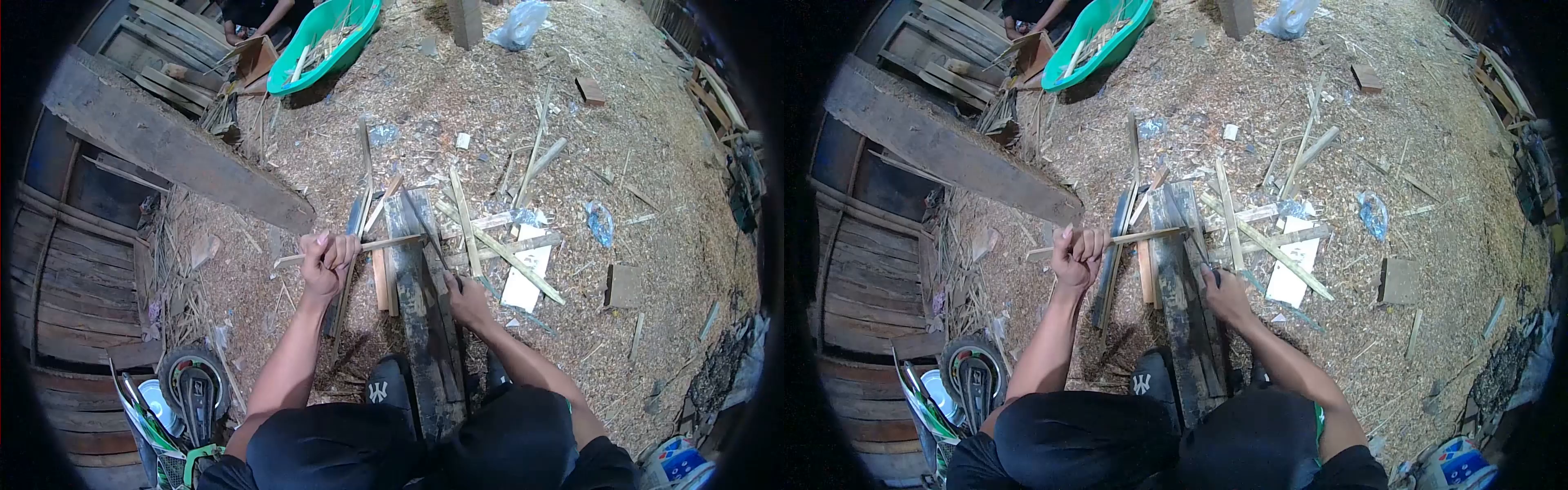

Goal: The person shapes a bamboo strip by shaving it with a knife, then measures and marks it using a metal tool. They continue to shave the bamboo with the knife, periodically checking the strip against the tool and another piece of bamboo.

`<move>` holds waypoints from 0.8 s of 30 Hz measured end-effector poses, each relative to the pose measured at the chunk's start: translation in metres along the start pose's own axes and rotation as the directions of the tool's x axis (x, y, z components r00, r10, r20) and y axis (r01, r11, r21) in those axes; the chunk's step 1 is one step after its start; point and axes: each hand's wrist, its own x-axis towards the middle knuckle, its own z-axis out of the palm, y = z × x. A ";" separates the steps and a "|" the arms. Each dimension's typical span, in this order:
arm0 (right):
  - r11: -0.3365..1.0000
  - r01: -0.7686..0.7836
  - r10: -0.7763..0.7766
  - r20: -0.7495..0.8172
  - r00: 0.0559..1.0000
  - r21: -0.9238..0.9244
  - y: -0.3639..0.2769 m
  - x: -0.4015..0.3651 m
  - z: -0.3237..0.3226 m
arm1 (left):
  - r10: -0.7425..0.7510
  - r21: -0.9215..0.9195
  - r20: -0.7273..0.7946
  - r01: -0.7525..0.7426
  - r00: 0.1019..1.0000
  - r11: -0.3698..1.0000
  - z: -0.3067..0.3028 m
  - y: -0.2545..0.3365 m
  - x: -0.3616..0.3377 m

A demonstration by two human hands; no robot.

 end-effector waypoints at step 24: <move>0.989 -0.117 0.124 0.076 0.989 -0.091 0.007 0.003 -0.005 | 0.024 0.056 -0.035 -0.022 0.999 0.998 0.000 0.002 -0.005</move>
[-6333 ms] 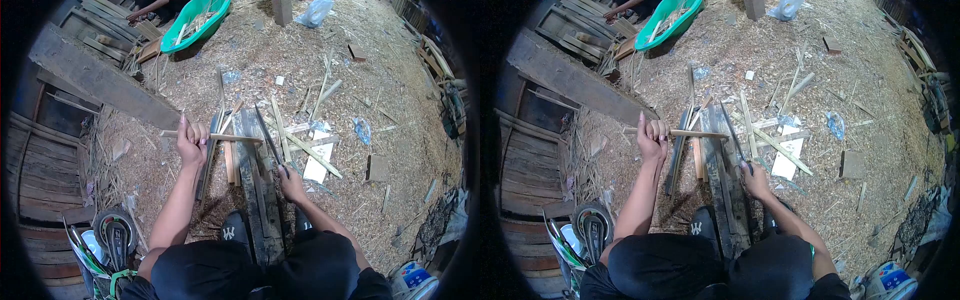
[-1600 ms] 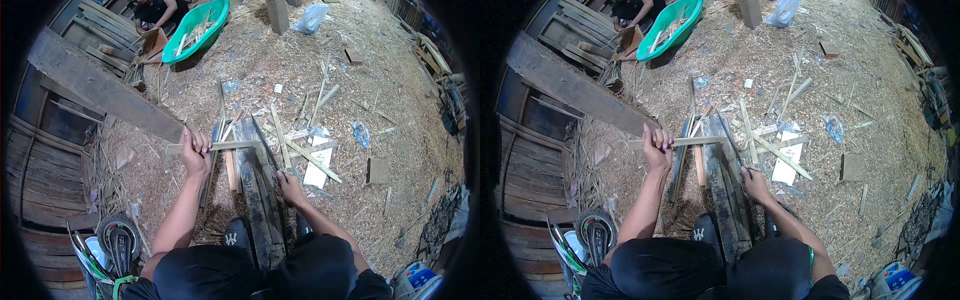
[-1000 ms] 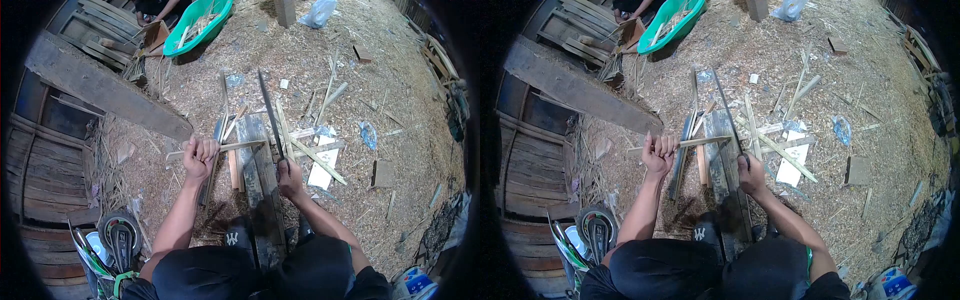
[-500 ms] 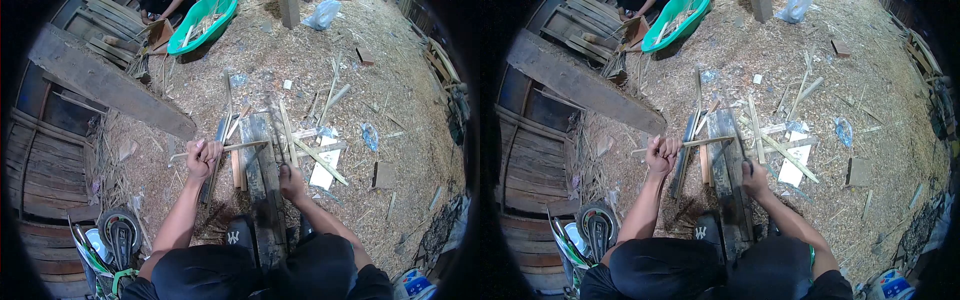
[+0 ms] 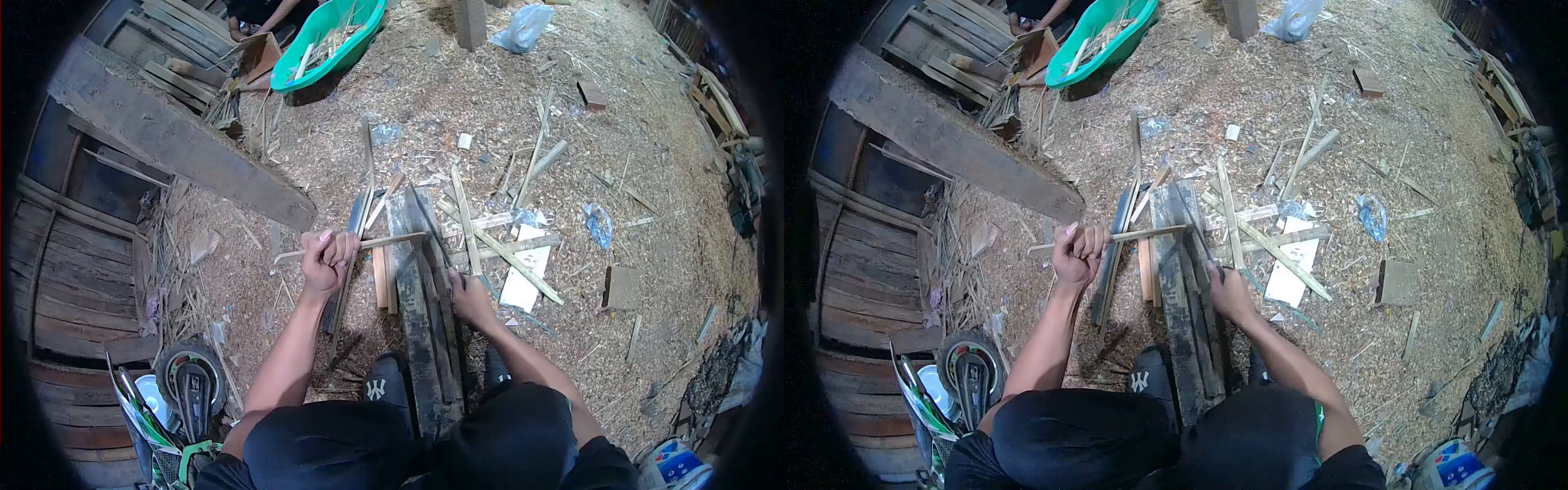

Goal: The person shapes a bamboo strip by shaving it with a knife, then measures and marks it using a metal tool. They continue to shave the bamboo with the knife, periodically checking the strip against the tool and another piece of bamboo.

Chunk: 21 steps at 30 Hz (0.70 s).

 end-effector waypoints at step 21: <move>0.917 0.317 -0.263 -0.230 0.937 0.243 -0.017 -0.012 -0.015 | -0.051 -0.050 -0.084 0.047 0.995 0.998 -0.008 0.001 0.001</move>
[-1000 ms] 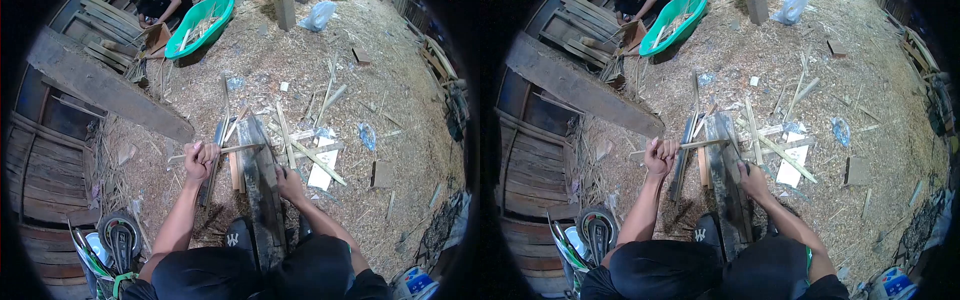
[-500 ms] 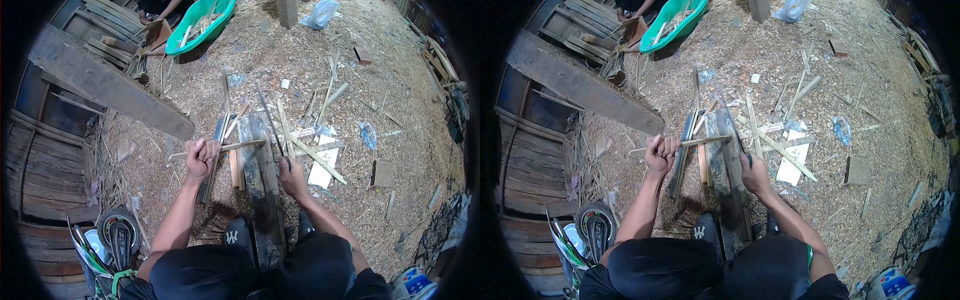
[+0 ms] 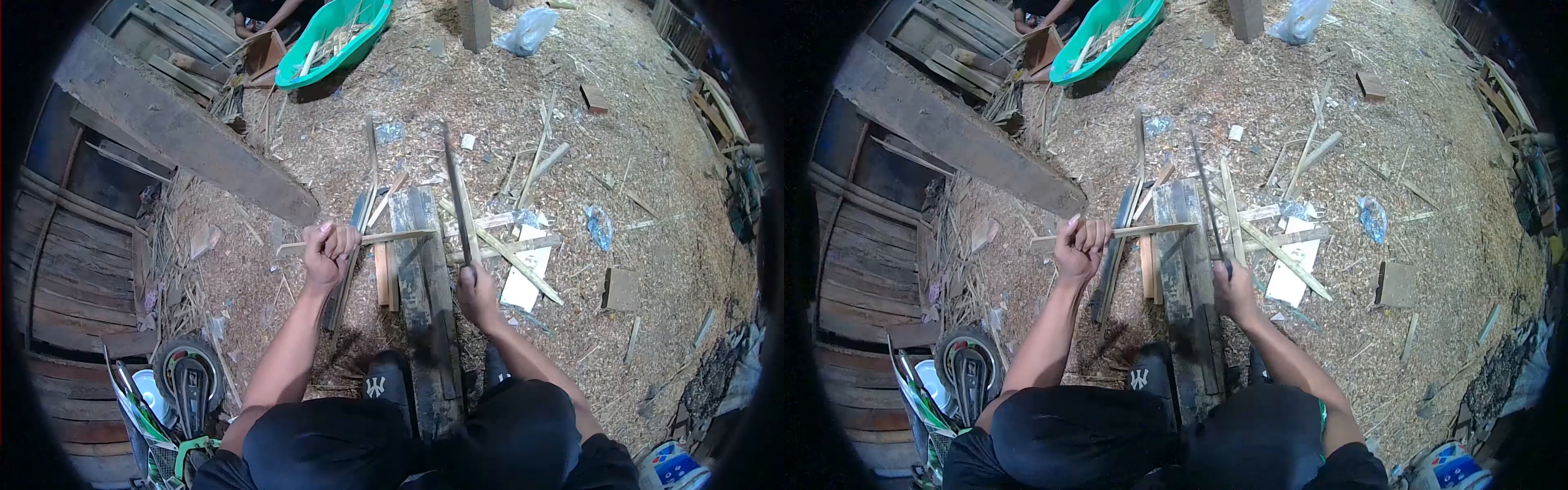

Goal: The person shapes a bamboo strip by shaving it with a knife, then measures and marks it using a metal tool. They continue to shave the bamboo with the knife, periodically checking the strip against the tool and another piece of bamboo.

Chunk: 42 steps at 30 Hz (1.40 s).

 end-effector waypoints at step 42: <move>0.952 -0.250 0.272 0.112 0.956 -0.177 -0.007 0.008 0.000 | 0.012 0.016 0.050 -0.013 0.999 1.000 0.000 0.001 -0.003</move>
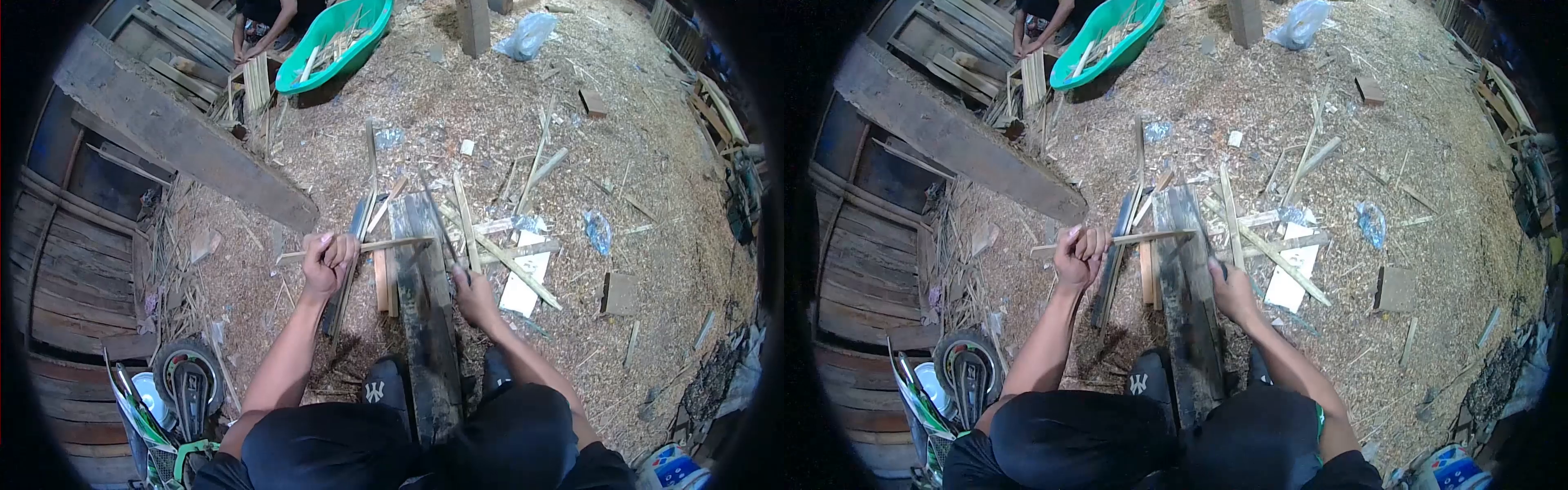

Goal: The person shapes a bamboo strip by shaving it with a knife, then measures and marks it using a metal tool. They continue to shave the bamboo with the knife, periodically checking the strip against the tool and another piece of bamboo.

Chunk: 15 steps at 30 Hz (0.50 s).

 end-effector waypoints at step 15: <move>0.955 -0.118 0.117 0.019 0.993 0.271 0.066 -0.013 0.031 | -0.043 -0.202 -0.216 -0.002 0.976 0.979 0.007 0.004 0.032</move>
